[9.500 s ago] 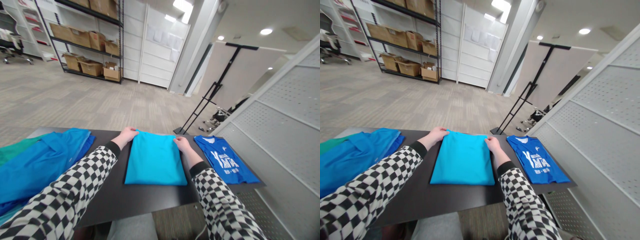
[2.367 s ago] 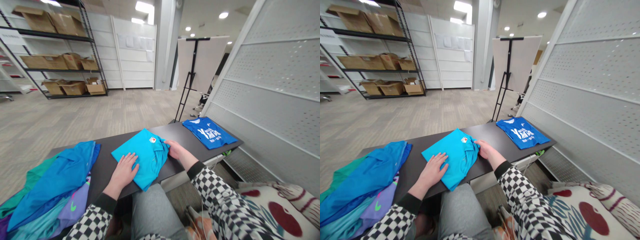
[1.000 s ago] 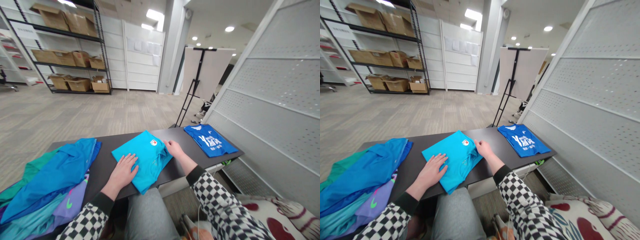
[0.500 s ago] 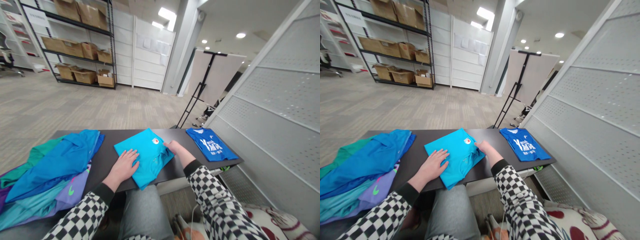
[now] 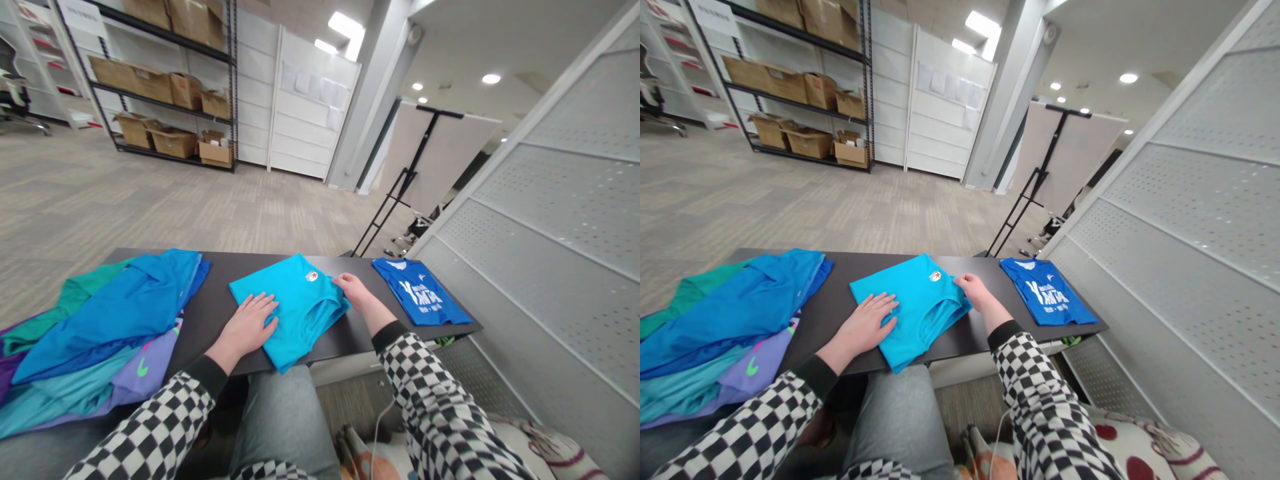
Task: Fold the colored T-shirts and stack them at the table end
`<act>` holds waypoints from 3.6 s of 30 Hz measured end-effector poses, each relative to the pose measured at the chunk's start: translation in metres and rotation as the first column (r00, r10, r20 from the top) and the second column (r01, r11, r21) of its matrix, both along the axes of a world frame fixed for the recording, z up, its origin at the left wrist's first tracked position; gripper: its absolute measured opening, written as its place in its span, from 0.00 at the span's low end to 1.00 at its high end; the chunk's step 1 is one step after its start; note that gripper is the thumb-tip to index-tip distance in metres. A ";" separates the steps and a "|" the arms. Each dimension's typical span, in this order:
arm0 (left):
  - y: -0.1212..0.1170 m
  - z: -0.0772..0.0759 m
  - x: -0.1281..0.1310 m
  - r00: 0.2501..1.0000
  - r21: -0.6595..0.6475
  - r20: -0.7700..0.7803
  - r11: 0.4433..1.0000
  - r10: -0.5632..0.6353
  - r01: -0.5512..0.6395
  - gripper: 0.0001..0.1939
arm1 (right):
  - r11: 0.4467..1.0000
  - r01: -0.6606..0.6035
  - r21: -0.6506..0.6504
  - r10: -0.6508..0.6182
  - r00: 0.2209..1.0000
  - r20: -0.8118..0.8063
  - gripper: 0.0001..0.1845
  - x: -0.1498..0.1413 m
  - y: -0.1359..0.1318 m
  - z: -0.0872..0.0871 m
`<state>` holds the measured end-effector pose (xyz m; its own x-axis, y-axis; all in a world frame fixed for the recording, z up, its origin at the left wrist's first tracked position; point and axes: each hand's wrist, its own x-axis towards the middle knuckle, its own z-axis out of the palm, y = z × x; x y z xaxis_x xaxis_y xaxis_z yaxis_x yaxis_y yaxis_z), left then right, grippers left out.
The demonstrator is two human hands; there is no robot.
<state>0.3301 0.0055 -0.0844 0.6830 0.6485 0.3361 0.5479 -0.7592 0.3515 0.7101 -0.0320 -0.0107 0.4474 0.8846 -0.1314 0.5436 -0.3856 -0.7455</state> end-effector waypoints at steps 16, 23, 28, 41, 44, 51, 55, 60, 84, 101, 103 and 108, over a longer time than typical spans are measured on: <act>-0.002 0.005 -0.004 0.996 0.005 0.093 1.000 0.004 -0.004 0.21 | 0.959 -0.092 -0.269 0.230 0.808 0.543 0.16 0.010 -0.029 0.003; -0.004 0.010 -0.003 0.990 0.012 0.135 0.999 0.031 -0.033 0.19 | 0.953 -0.014 -0.304 0.218 0.728 0.650 0.27 0.005 -0.033 -0.003; -0.004 0.012 -0.002 0.995 0.020 0.098 0.999 0.035 -0.038 0.18 | 0.956 0.054 -0.290 0.178 0.675 0.716 0.24 0.001 -0.043 -0.001; 0.002 0.008 -0.003 0.958 0.075 0.184 0.969 0.218 -0.235 0.13 | 0.915 -0.290 -0.280 0.402 0.714 0.573 0.44 -0.133 -0.057 -0.016; 0.004 0.008 -0.005 0.943 0.050 0.261 0.972 0.208 -0.229 0.15 | 0.877 -0.357 -0.322 0.479 0.706 0.522 0.48 -0.122 -0.063 -0.028; 0.010 0.011 -0.011 0.878 -0.035 0.437 0.979 0.196 -0.202 0.16 | 0.738 -0.550 -0.390 0.671 0.538 0.511 0.43 -0.023 -0.076 -0.003; 0.010 0.014 -0.015 0.828 -0.103 0.503 0.968 0.248 -0.228 0.15 | 0.719 -0.470 -0.512 0.695 0.472 0.543 0.43 0.029 -0.073 0.037; 0.013 0.010 -0.015 0.808 -0.157 0.518 0.960 0.281 -0.233 0.15 | 0.866 -0.097 -0.491 0.435 0.630 0.643 0.24 0.029 -0.069 0.068; -0.029 0.032 0.029 0.968 0.036 0.190 0.987 -0.163 0.159 0.26 | 0.763 -0.487 -0.424 0.646 0.555 0.525 0.46 0.041 -0.116 0.024; -0.051 0.008 0.042 0.937 -0.042 -0.089 0.941 -0.338 0.335 0.40 | 0.937 -0.328 -0.122 0.326 0.693 0.643 0.29 -0.018 -0.250 -0.040; -0.071 0.005 0.041 0.951 0.002 -0.114 0.957 -0.288 0.290 0.34 | 0.928 -0.361 -0.096 0.332 0.678 0.656 0.24 -0.005 -0.256 -0.024; -0.105 0.000 0.044 0.946 0.052 -0.127 0.950 -0.300 0.308 0.23 | 0.927 -0.364 -0.087 0.327 0.673 0.664 0.17 0.020 -0.273 0.015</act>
<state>0.3744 -0.1000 -0.0847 0.8809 0.3815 0.2803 0.3207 -0.9164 0.2393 0.7299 -0.3052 0.0043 0.0636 0.9905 0.1220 0.9862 -0.0437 -0.1596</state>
